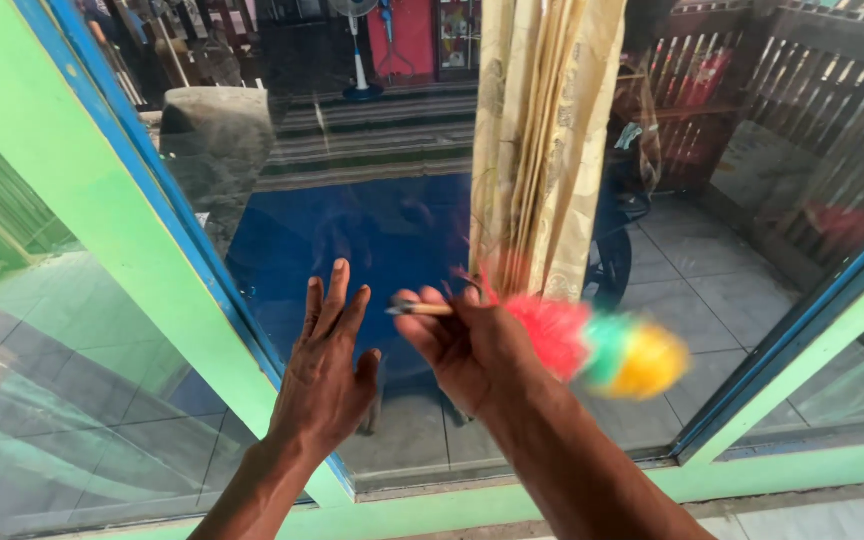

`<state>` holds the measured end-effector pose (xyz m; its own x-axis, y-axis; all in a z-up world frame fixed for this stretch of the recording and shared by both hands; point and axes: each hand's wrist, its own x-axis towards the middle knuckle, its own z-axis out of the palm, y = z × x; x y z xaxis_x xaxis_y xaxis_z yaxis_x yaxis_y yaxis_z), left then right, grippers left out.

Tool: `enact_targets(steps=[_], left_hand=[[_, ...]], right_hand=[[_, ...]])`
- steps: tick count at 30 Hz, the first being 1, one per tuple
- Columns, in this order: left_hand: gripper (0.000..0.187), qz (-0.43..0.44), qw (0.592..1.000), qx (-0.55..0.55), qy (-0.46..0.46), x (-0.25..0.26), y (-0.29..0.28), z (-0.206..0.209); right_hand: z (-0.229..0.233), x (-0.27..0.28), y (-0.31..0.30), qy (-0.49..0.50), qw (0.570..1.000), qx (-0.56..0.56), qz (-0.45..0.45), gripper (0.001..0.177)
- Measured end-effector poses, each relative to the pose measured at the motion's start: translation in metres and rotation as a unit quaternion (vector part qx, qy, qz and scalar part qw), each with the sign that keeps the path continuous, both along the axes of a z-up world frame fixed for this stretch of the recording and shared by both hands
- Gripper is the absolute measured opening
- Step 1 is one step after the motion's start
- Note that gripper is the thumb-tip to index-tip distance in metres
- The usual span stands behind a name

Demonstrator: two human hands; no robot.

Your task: Dusting a glass door and its frame using a colorful duster.

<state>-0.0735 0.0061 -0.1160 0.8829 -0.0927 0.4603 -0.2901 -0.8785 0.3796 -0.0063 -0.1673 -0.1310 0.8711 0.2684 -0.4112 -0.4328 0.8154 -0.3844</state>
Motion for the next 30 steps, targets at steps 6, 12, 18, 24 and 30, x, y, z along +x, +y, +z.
enact_targets(steps=[6,12,18,24,30], left_hand=[[0.072,-0.034,0.998,-0.025,-0.039,0.004,0.046,-0.008],[0.057,-0.064,0.99,-0.111,-0.05,0.001,0.088,-0.004],[0.054,-0.092,0.972,-0.214,-0.019,-0.006,0.115,0.015],[0.059,-0.108,0.97,-0.216,0.008,-0.01,0.14,0.017],[0.063,-0.134,0.969,-0.207,0.015,-0.008,0.147,0.018]], right_hand=[[-0.015,-0.008,0.052,-0.1,0.992,-0.074,-0.002,0.03],[-0.028,-0.009,0.093,0.018,1.0,-0.011,-0.012,0.032],[-0.016,-0.025,0.139,-0.116,0.98,-0.155,-0.035,0.021],[-0.046,-0.016,0.165,0.051,0.998,-0.015,-0.029,0.018],[0.007,-0.028,0.18,-0.122,0.973,-0.19,-0.043,0.013]])
